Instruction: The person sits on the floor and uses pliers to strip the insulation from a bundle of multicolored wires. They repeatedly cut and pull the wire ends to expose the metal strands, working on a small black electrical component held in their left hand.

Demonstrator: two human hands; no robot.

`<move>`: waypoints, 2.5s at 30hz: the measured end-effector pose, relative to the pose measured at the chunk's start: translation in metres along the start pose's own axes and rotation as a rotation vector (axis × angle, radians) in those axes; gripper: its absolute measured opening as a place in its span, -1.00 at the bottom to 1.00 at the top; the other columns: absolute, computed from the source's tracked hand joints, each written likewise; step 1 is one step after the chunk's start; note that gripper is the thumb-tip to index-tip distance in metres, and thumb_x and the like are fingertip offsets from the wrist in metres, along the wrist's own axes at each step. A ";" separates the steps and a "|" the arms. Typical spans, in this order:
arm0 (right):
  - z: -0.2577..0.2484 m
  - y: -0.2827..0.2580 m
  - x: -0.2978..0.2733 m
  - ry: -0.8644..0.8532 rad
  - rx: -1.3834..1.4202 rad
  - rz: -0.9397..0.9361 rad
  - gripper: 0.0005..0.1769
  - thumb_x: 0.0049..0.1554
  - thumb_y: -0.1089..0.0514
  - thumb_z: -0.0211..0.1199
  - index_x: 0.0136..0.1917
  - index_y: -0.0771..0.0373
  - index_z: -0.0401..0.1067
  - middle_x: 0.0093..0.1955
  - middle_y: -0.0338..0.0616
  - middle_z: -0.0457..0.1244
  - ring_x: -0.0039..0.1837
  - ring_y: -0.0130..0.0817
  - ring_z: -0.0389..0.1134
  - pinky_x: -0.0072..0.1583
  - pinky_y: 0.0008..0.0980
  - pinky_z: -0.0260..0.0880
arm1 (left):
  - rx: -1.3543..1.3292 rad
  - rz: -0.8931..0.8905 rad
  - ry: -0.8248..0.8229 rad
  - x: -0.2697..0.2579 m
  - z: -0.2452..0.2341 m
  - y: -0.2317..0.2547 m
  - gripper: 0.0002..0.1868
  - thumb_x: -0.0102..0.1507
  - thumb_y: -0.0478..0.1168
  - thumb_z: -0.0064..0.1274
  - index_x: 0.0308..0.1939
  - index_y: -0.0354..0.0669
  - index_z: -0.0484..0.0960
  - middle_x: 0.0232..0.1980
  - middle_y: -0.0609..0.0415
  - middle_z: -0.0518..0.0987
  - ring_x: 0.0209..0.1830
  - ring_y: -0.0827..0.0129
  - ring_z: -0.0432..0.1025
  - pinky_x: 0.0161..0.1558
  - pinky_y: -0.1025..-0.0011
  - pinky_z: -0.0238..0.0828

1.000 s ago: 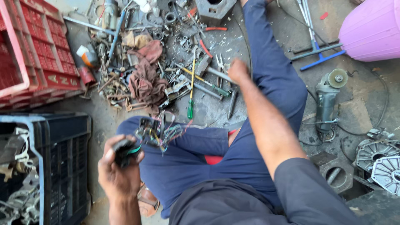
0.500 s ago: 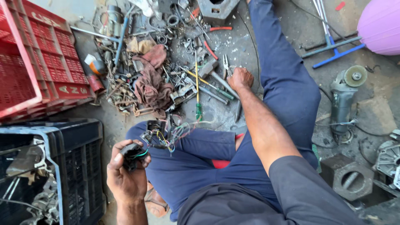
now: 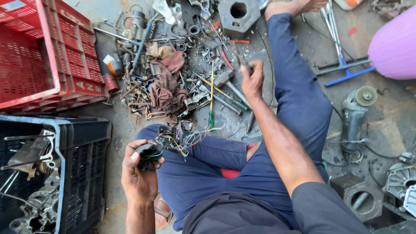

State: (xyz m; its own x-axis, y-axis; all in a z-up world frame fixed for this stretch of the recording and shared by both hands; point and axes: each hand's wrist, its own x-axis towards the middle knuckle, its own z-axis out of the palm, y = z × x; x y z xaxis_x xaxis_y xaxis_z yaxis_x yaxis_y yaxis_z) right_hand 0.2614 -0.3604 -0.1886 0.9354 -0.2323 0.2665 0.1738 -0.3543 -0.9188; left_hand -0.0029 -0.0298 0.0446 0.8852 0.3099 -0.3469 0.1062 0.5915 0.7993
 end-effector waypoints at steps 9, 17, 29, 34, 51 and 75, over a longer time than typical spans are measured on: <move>0.010 0.016 -0.018 -0.254 0.489 0.554 -0.69 0.22 0.30 0.17 0.23 0.20 0.26 -0.14 -0.10 0.28 -0.07 -0.30 0.36 0.05 -0.26 0.44 | -0.023 0.037 0.021 -0.011 -0.016 0.000 -0.57 0.28 -0.08 -0.10 0.11 -0.30 0.42 -0.06 -0.15 0.57 -0.31 0.16 0.47 -0.26 0.35 0.34; -0.003 -0.113 -0.002 -0.555 0.939 0.534 -0.59 0.24 0.26 0.09 0.36 0.11 0.34 -0.29 -0.25 0.22 -0.23 -0.44 0.29 -0.05 -0.32 0.43 | -0.029 -0.001 0.031 -0.005 -0.016 -0.006 -0.59 0.25 -0.11 -0.10 0.11 -0.28 0.43 -0.08 -0.15 0.58 -0.35 0.18 0.48 -0.32 0.38 0.31; 0.018 -0.189 -0.059 -0.663 1.408 0.681 -0.59 0.37 -0.07 0.08 0.35 0.20 0.32 0.00 -0.21 0.23 0.08 -0.34 0.28 0.17 -0.22 0.38 | 0.674 0.327 -0.142 0.009 0.033 -0.027 -0.69 0.27 -0.23 0.04 0.09 -0.11 0.59 -0.02 0.06 0.55 -0.12 0.30 0.54 -0.15 0.33 0.48; 0.024 -0.240 -0.099 -0.638 1.287 0.728 -0.60 0.38 -0.06 0.04 0.33 0.23 0.27 0.41 0.01 0.26 0.36 -0.17 0.28 0.33 -0.07 0.35 | 1.119 0.343 -0.079 -0.002 0.073 -0.019 -0.54 0.07 0.01 0.37 -0.08 -0.15 0.66 -0.17 0.03 0.51 -0.28 0.22 0.50 -0.26 0.26 0.44; -0.003 -0.251 -0.114 -0.634 1.344 0.573 -0.58 0.37 0.26 0.03 0.47 0.25 0.32 0.25 -0.07 0.32 0.33 -0.18 0.35 0.41 -0.03 0.35 | 0.262 -0.114 -0.155 0.017 0.028 -0.073 -0.68 0.41 -0.04 0.05 -0.19 -0.26 0.66 -0.39 0.32 0.39 -0.41 0.62 0.12 -0.41 0.53 0.04; -0.022 -0.244 -0.105 -0.728 1.292 0.524 -0.65 0.34 0.35 0.10 0.39 0.30 0.35 0.15 -0.07 0.36 0.22 -0.23 0.40 0.32 -0.18 0.38 | 0.426 -0.070 -0.384 0.017 0.036 -0.050 -0.73 0.27 -0.17 0.24 -0.03 -0.25 0.65 -0.25 0.22 0.58 -0.25 0.58 0.41 -0.16 0.51 0.40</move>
State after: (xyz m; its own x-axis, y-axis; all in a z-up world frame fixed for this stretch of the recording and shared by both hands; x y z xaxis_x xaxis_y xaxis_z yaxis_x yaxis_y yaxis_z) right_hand 0.1136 -0.2694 0.0143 0.8492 0.5279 0.0091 -0.4256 0.6947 -0.5799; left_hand 0.0235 -0.0808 0.0166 0.9621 -0.0587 -0.2664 0.2728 0.2239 0.9357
